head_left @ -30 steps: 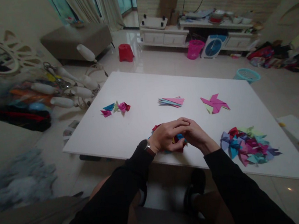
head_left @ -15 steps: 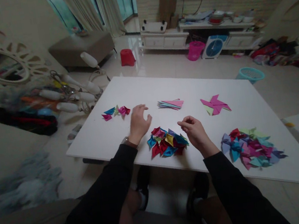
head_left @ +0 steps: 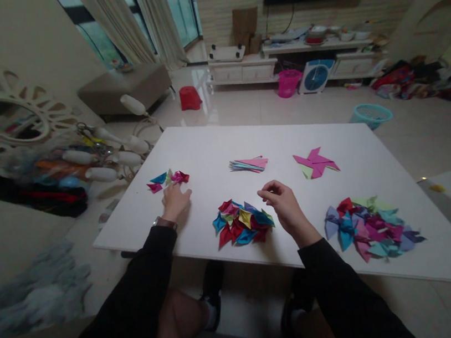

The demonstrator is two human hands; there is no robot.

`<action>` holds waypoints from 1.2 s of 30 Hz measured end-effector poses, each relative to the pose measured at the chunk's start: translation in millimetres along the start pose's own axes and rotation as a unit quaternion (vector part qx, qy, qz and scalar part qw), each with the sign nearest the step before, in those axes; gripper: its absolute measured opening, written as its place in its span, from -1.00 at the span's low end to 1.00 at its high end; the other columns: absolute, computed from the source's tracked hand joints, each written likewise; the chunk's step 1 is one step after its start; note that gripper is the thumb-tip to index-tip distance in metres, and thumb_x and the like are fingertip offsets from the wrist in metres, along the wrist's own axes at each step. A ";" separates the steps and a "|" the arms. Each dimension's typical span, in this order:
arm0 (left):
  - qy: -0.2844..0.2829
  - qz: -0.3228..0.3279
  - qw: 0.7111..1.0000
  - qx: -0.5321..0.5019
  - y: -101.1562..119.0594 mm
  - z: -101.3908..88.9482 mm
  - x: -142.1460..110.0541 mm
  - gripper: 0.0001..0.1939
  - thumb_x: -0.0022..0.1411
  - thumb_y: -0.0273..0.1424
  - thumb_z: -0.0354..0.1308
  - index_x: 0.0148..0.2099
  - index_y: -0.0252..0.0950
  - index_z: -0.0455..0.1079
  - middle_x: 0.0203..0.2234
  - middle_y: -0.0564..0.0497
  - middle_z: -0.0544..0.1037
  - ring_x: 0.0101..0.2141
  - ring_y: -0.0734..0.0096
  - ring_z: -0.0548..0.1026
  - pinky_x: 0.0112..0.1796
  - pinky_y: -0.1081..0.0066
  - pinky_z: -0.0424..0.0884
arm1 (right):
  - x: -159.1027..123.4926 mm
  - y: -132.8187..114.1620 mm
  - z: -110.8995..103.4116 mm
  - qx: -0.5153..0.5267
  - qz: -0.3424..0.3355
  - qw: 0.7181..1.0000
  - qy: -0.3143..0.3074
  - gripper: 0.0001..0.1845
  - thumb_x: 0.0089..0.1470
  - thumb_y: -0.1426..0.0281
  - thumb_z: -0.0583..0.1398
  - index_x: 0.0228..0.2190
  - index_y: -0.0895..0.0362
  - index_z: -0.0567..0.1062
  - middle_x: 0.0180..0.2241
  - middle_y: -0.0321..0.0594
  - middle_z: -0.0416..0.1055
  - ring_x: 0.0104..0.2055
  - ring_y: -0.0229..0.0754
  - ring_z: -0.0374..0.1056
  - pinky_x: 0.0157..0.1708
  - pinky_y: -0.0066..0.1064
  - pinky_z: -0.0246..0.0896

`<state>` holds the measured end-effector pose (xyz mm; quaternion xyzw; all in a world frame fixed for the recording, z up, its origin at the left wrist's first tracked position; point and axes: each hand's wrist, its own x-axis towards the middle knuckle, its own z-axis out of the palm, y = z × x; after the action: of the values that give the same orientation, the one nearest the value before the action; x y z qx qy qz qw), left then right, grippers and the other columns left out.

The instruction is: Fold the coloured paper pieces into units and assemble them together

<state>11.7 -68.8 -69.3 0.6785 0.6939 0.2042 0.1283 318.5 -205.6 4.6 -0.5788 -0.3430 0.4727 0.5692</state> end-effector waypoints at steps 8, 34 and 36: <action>0.108 0.093 0.986 -0.088 61.9 -24.6 -14.8 -0.70 0.21 -0.42 0.11 -0.04 -0.30 0.55 0.03 -0.16 0.55 0.09 0.07 0.43 0.19 0.04 0.28 | 3.5 -2.6 -3.7 -0.006 -0.013 1.000 0.004 -0.76 -0.21 0.26 0.35 -0.53 0.07 0.42 -0.51 -0.35 0.35 -0.46 -0.25 0.28 -0.44 -0.38 0.14; -0.145 0.242 0.843 -0.459 126.3 -26.4 -78.2 -0.80 0.09 -0.44 0.31 -0.19 -0.29 0.44 -0.33 -0.02 0.61 -0.26 0.32 0.61 -0.14 0.31 0.55 | 8.4 20.1 12.9 -0.194 -0.117 0.974 -0.003 -0.86 -0.08 0.27 0.35 -0.50 0.09 0.60 -0.46 -0.24 0.50 -0.41 -0.17 0.31 -0.33 -0.30 0.19; -0.154 0.215 0.832 -0.488 123.9 -26.3 -74.7 -0.77 0.08 -0.46 0.29 -0.17 -0.30 0.41 -0.31 -0.03 0.59 -0.24 0.32 0.61 -0.13 0.31 0.54 | 6.5 18.2 14.4 -0.207 -0.149 0.967 -0.001 -0.88 -0.04 0.29 0.34 -0.48 0.08 0.61 -0.43 -0.24 0.48 -0.41 -0.19 0.29 -0.34 -0.31 0.17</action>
<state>113.3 -146.3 3.3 0.6826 0.3120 0.4314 0.5006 304.4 -196.9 -12.9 -0.6260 -0.5162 0.3017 0.5006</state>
